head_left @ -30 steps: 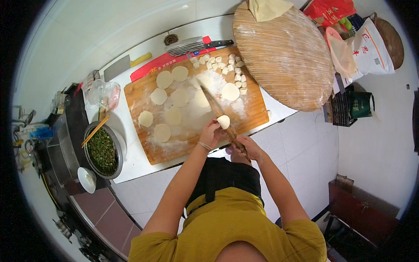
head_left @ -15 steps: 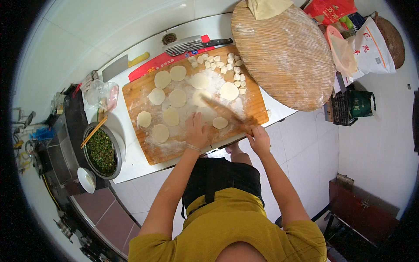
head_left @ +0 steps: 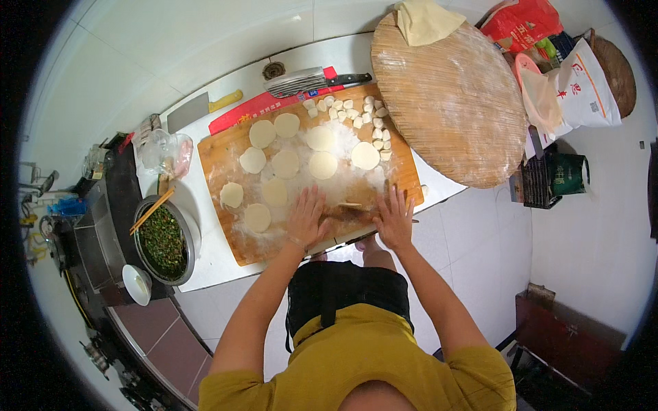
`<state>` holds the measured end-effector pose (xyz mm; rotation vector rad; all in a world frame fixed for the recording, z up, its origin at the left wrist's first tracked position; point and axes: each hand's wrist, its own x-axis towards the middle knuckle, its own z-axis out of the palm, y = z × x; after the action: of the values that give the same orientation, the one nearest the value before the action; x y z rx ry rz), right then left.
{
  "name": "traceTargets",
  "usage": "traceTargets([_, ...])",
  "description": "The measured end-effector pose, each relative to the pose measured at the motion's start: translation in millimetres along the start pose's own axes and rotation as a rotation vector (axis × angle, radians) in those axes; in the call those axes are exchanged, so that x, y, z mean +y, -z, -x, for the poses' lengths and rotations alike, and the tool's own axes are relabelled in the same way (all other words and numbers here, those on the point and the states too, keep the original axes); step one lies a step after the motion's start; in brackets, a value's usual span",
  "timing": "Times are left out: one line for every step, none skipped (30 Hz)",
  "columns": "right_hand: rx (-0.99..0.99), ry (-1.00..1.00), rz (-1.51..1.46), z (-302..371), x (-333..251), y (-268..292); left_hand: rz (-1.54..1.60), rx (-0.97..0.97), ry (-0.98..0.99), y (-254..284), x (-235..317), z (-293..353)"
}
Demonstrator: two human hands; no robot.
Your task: The person rolls small dough balls into flat circular discs using a wooden rolling pin on a floured wooden board. They repeatedly pick up a dough ball, flatten it, and roll it out, placing the finished discs on the board.
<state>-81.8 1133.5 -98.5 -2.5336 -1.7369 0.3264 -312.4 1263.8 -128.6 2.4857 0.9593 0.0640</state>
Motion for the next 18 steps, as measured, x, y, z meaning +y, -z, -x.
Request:
traceTargets([0.012, 0.005, 0.006, 0.4, -2.8, -1.0, -0.011, -0.024, -0.013, -4.5, -2.3, 7.7])
traceTargets([0.015, 0.009, 0.011, 4.8, -5.1, -2.9, -0.007, 0.052, -0.005, -1.2, -1.6, -1.4])
traceTargets([0.143, 0.035, 0.047, -13.9, 0.5, -7.3, -0.004, 0.128, 0.004, 1.3, -2.6, -23.5])
traceTargets([0.158, -0.010, 0.041, -30.0, 2.5, -6.9, 0.001, 0.204, 0.011, 3.5, -1.6, -42.8])
traceTargets([0.182, -0.051, 0.034, -47.5, 3.4, -5.4, -0.023, 0.205, 0.028, 4.8, -0.8, -58.1])
traceTargets([0.206, -0.088, 0.025, -58.9, 2.5, -3.4, -0.050, 0.208, 0.049, 7.4, -0.8, -71.5])
traceTargets([0.226, -0.091, 0.063, -63.0, 7.7, -7.0, -0.071, 0.210, 0.063, 7.5, 0.6, -80.5])
traceTargets([0.193, -0.071, 0.075, -59.1, 12.2, -10.1, -0.046, 0.172, 0.042, 7.4, 0.9, -76.2])
traceTargets([0.160, -0.051, 0.087, -47.9, 16.0, -13.1, -0.022, 0.135, 0.021, 6.4, 0.7, -62.4])
traceTargets([0.124, -0.033, 0.096, -33.9, 17.5, -16.2, 0.001, 0.093, 0.000, 4.2, -0.4, -45.6])
traceTargets([0.121, 0.045, 0.128, -18.5, 14.2, -13.4, -0.004, 0.069, -0.010, 0.7, -1.4, -22.7])
traceTargets([0.099, 0.057, 0.105, -4.3, 10.0, -11.5, -0.005, 0.049, -0.025, -7.5, -1.6, 0.0])
traceTargets([0.077, 0.070, 0.076, 7.9, 5.1, -9.7, -0.009, 0.027, -0.037, -12.1, -3.2, 11.0])
traceTargets([0.054, 0.082, 0.053, 12.9, -0.4, -2.1, -0.029, 0.035, -0.027, -15.3, -5.1, 10.6])
traceTargets([0.149, 0.132, 0.043, 10.8, -4.3, 5.8, -0.049, 0.044, -0.016, -18.2, -6.9, 9.0])
traceTargets([0.101, 0.152, -0.011, 6.8, 0.4, 6.6, -0.063, 0.053, -0.013, -20.6, -5.8, 5.4])
traceTargets([0.051, 0.175, -0.071, 0.1, 8.9, 4.9, -0.038, 0.088, -0.005, -11.0, -0.2, -7.4])
traceTargets([0.001, 0.197, -0.130, -6.1, 17.3, 1.9, -0.014, 0.123, 0.003, -1.7, 4.8, -27.3])
